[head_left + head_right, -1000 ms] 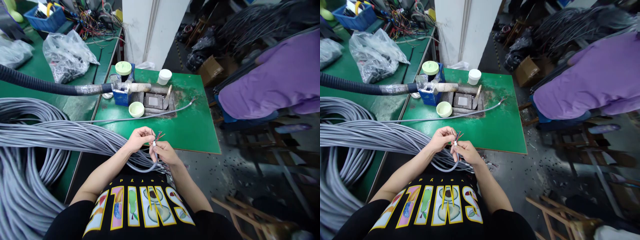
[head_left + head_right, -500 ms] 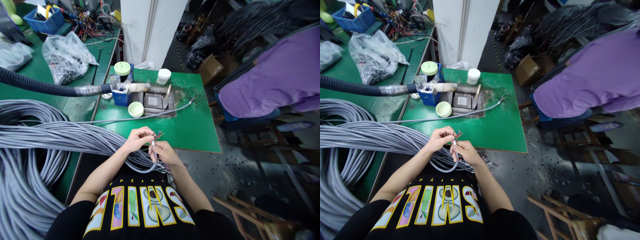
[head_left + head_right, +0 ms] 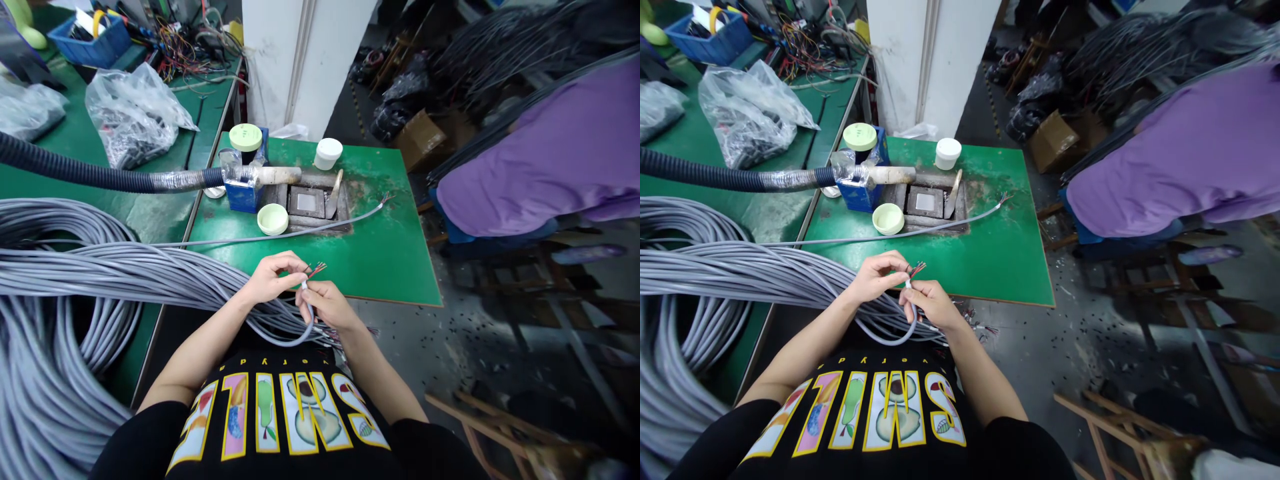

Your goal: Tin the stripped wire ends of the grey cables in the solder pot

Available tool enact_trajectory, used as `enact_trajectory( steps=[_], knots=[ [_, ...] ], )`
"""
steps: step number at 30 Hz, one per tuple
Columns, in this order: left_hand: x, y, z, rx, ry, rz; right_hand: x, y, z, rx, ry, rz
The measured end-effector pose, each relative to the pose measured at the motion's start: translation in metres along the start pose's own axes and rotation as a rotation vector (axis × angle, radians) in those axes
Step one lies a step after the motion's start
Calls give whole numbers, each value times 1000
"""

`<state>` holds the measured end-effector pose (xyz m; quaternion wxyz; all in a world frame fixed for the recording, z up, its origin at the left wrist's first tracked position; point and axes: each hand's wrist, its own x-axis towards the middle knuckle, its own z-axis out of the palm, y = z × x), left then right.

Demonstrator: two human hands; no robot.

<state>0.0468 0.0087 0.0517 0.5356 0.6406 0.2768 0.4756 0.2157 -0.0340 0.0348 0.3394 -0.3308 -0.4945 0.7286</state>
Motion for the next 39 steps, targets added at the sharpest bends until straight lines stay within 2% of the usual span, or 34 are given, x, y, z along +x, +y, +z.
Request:
enact_trajectory(
  steps=[3, 9, 13, 16, 18, 20, 25, 29, 32, 35, 39],
  knots=[
    [1, 1, -3, -29, -16, -72, 1, 0, 1, -25, -2, 8],
    [-2, -5, 0, -395, -35, -305, 1, -8, 1, -117, -6, -33],
    [-7, -12, 7, -497, 92, -359, 3, -14, 3, -194, 93, -79],
    [-10, -13, 14, -399, 229, -344, 6, -13, 6, -139, 277, -73],
    [-10, -12, 19, -350, 268, -348, 8, -10, 8, -134, 364, -101],
    [-10, -10, 23, -400, 289, -384, 9, -8, 10, -187, 384, -160],
    [-8, -8, 30, -707, 334, -513, 10, -2, 10, -325, 342, -289],
    [-11, -9, 33, -744, 412, -481, 11, 2, 10, -332, 393, -369],
    [-15, -12, 35, -643, 471, -407, 13, 0, 12, -317, 484, -379],
    [-19, -14, 36, -490, 494, -338, 15, -5, 13, -380, 589, -323],
    [-22, -15, 36, -381, 548, -299, 16, -9, 13, -533, 565, -221]
  ],
)
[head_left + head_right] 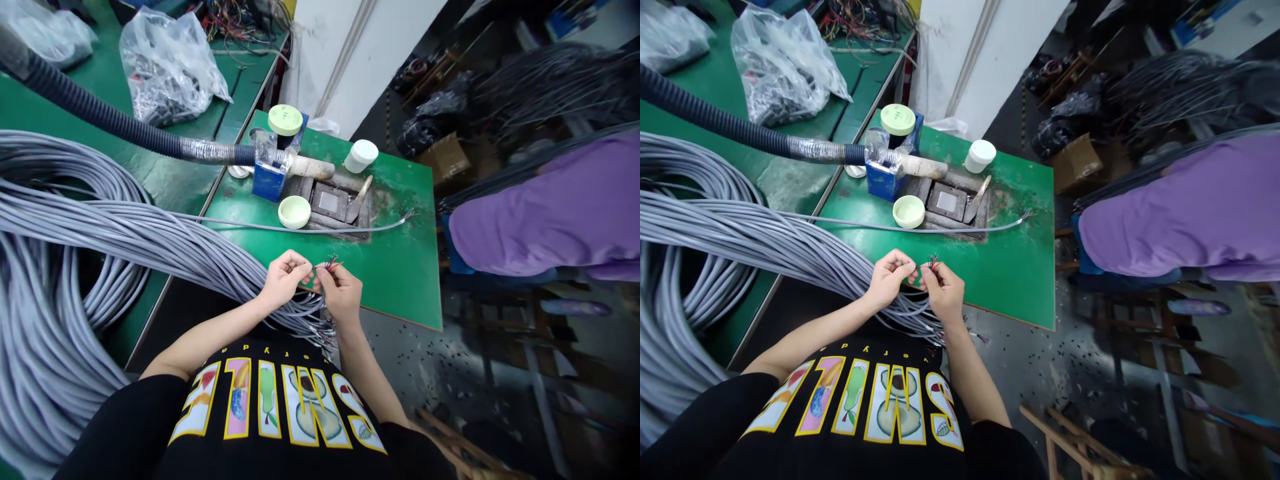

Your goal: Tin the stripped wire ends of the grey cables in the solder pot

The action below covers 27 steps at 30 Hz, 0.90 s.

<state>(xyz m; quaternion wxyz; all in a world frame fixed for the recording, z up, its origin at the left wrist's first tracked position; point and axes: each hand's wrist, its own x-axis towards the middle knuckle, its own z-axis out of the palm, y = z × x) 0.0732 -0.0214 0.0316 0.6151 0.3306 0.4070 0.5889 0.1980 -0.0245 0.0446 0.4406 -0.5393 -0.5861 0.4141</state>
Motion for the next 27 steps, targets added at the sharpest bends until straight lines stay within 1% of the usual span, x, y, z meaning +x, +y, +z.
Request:
enact_trajectory(
  steps=[2, 4, 6, 7, 9, 12, 15, 18, 20, 22, 27],
  knots=[
    [0, 2, -4, 17, 34, 29, 2, -2, -2, -60, -26, -25],
    [2, 6, -12, 39, 97, 87, 9, -8, -6, -112, -29, -61],
    [6, 12, -24, 111, 169, 183, 23, -18, -11, -165, -10, -94],
    [8, 15, -31, 182, 189, 241, 32, -24, -14, -197, -5, -111],
    [12, 20, -46, 374, 183, 353, 57, -36, -17, -278, -39, -155],
    [15, 19, -59, 653, 126, 483, 99, -48, -12, -437, -177, -226],
    [16, 12, -63, 822, 64, 558, 137, -50, 4, -689, -295, -257],
    [15, 7, -63, 864, 38, 598, 161, -47, 22, -972, -375, -232],
    [15, 5, -64, 856, 35, 626, 169, -45, 31, -1113, -422, -210],
    [15, 5, -64, 857, 26, 641, 173, -44, 38, -1207, -466, -197],
    [15, 4, -65, 884, 12, 620, 176, -45, 46, -1326, -521, -193]
  ],
)
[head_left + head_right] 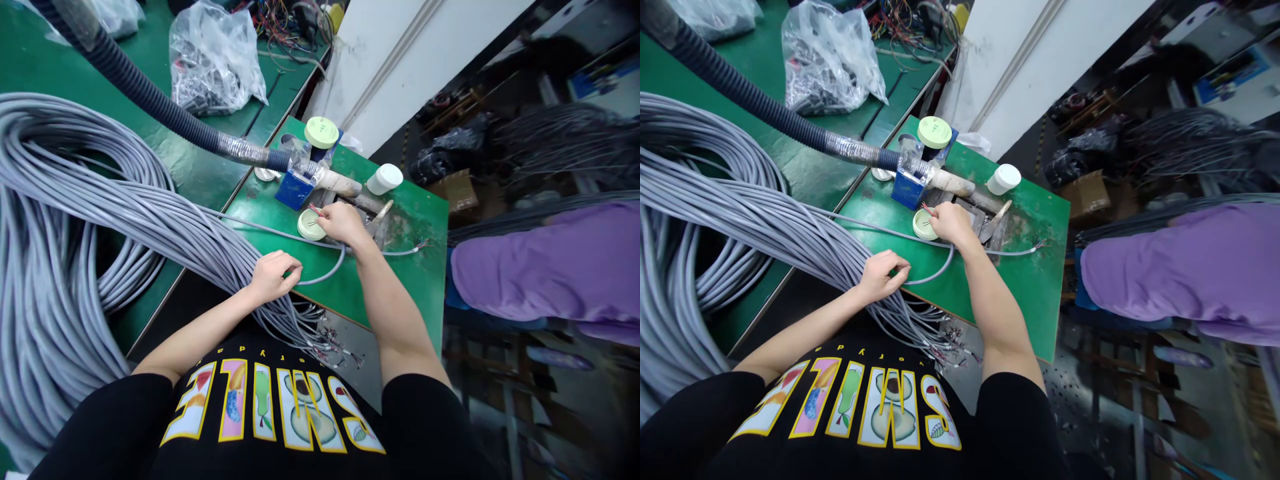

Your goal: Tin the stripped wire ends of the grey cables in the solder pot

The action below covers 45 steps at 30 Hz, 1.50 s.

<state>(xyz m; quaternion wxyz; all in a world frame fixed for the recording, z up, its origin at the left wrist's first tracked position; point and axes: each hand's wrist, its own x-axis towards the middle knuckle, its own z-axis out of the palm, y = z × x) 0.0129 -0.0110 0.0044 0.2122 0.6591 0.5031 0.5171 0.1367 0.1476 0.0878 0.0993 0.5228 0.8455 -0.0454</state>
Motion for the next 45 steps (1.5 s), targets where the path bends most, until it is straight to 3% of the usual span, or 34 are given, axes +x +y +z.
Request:
enact_trajectory(
  steps=[10, 16, 23, 45],
  knots=[
    [0, 1, -3, -11, 23, 35, -2, -2, -6, -52, 12, 3],
    [9, 7, -12, 45, 91, 58, -16, 36, -19, -144, 148, 139],
    [15, -3, -9, 98, 104, 52, -4, 71, 7, -167, 88, 267],
    [14, -5, -9, 140, 109, 106, 14, 74, 20, -184, 20, 289]
  ],
)
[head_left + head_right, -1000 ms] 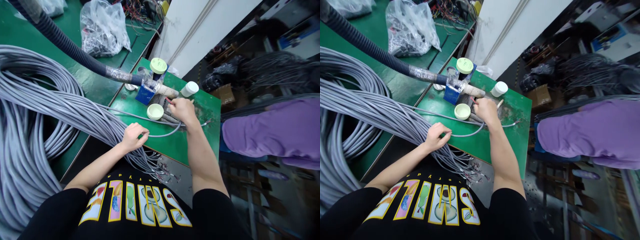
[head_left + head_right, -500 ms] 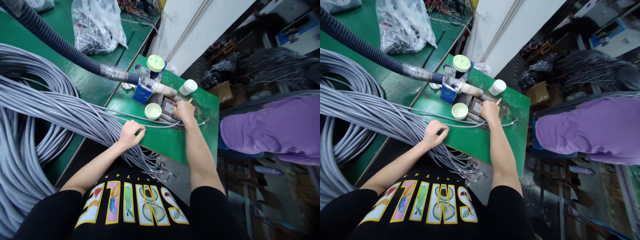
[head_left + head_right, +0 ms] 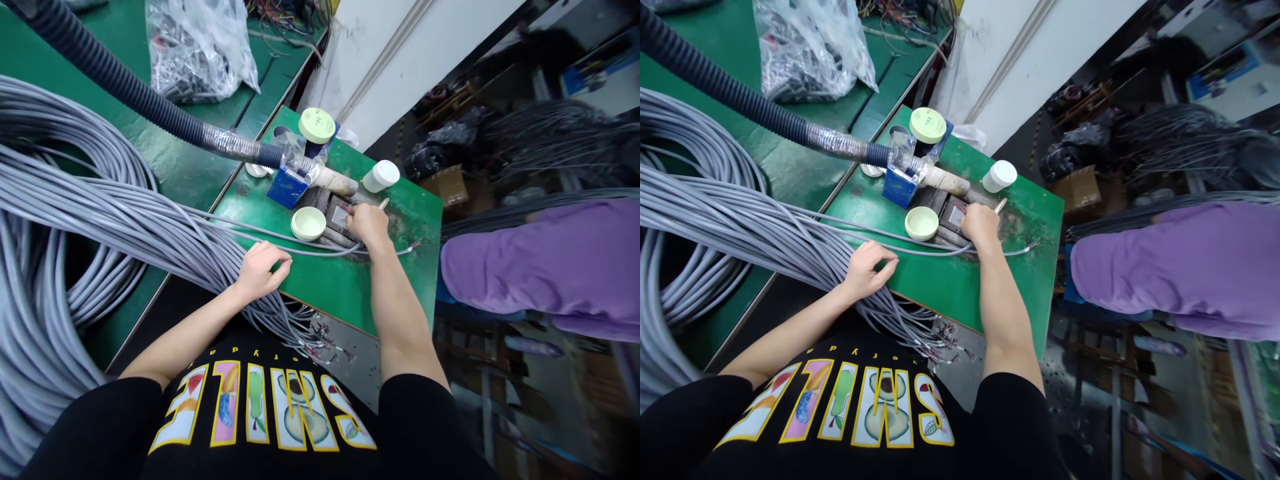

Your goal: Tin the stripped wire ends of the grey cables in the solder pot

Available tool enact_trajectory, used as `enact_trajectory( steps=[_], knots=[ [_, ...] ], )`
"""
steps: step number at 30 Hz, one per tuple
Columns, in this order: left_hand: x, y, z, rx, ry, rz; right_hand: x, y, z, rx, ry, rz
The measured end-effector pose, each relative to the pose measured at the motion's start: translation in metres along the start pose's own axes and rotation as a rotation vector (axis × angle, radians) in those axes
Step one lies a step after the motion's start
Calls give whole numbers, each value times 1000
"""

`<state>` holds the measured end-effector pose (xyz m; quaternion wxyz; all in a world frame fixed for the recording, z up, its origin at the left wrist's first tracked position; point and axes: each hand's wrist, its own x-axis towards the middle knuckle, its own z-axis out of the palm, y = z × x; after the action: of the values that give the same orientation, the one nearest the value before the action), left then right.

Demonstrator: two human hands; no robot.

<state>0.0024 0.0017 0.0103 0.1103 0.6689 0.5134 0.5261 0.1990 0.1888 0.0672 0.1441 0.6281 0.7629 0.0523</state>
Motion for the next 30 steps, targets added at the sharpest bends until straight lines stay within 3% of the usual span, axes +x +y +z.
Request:
enact_trajectory(
  steps=[6, 11, 13, 16, 20, 23, 27, 30],
  knots=[
    [0, -1, 0, 9, 2, 7, 2, 0, 2, 13, 9, 3],
    [0, 0, 0, -22, 31, 18, -8, 12, -5, 154, 102, 38],
    [0, -1, 0, -44, 39, 16, -23, 19, -11, 335, 156, 21],
    [0, -2, 0, -84, 51, 17, -59, 23, -18, 776, 187, -27],
    [0, 0, -1, -180, 39, -9, -115, 11, -19, 1237, 201, -62],
    [-1, 13, 2, -366, 3, -176, -148, -6, -14, 1448, 209, -53],
    [-4, 41, 17, -886, -113, -559, -178, -26, -9, 1647, 149, -41],
    [-6, 59, 32, -1189, -142, -694, -192, -36, -6, 1702, 99, -68]
  ],
)
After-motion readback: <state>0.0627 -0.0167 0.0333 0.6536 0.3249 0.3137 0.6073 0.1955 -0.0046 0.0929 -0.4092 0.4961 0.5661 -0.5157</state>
